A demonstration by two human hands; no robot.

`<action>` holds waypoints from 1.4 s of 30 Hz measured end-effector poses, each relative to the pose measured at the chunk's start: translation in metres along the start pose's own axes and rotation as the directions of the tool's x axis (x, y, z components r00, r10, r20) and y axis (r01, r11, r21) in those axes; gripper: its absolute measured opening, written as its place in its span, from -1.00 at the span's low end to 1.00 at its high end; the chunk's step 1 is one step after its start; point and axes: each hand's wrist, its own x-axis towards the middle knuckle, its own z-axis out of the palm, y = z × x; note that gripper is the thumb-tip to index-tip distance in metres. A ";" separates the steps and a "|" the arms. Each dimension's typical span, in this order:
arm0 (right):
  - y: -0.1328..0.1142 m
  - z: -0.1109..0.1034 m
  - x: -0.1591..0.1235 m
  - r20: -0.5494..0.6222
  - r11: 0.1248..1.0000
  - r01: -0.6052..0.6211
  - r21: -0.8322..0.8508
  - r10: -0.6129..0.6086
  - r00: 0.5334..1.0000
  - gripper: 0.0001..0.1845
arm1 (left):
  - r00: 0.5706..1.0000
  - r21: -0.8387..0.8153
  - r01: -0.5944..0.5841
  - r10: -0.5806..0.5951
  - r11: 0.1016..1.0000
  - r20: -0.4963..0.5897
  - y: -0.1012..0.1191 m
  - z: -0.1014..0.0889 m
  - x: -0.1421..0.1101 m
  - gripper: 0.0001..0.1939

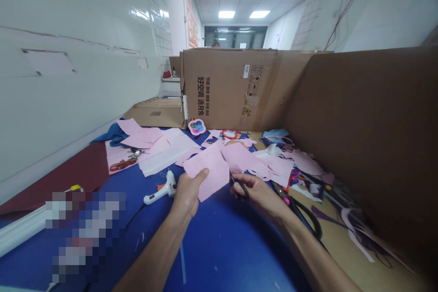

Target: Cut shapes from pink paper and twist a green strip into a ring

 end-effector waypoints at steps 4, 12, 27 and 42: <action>-0.002 -0.001 0.000 -0.007 1.000 -0.004 -0.026 0.004 1.000 -0.36 | 1.000 0.003 0.009 -0.009 1.000 0.007 0.000 0.000 0.000 -0.40; -0.001 -0.001 0.000 -0.009 0.999 -0.006 -0.036 0.006 1.000 -0.36 | 1.000 0.005 0.010 -0.010 1.000 -0.001 0.001 -0.001 0.002 -0.39; -0.001 0.001 -0.001 0.007 0.999 0.021 -0.036 -0.021 1.000 -0.39 | 0.999 -0.002 0.030 -0.030 1.000 0.026 0.005 -0.001 -0.002 -0.41; 0.003 -0.001 0.000 0.010 0.996 0.057 -0.065 -0.057 0.998 -0.40 | 0.999 0.002 0.022 -0.022 1.000 0.027 0.003 0.000 -0.002 -0.42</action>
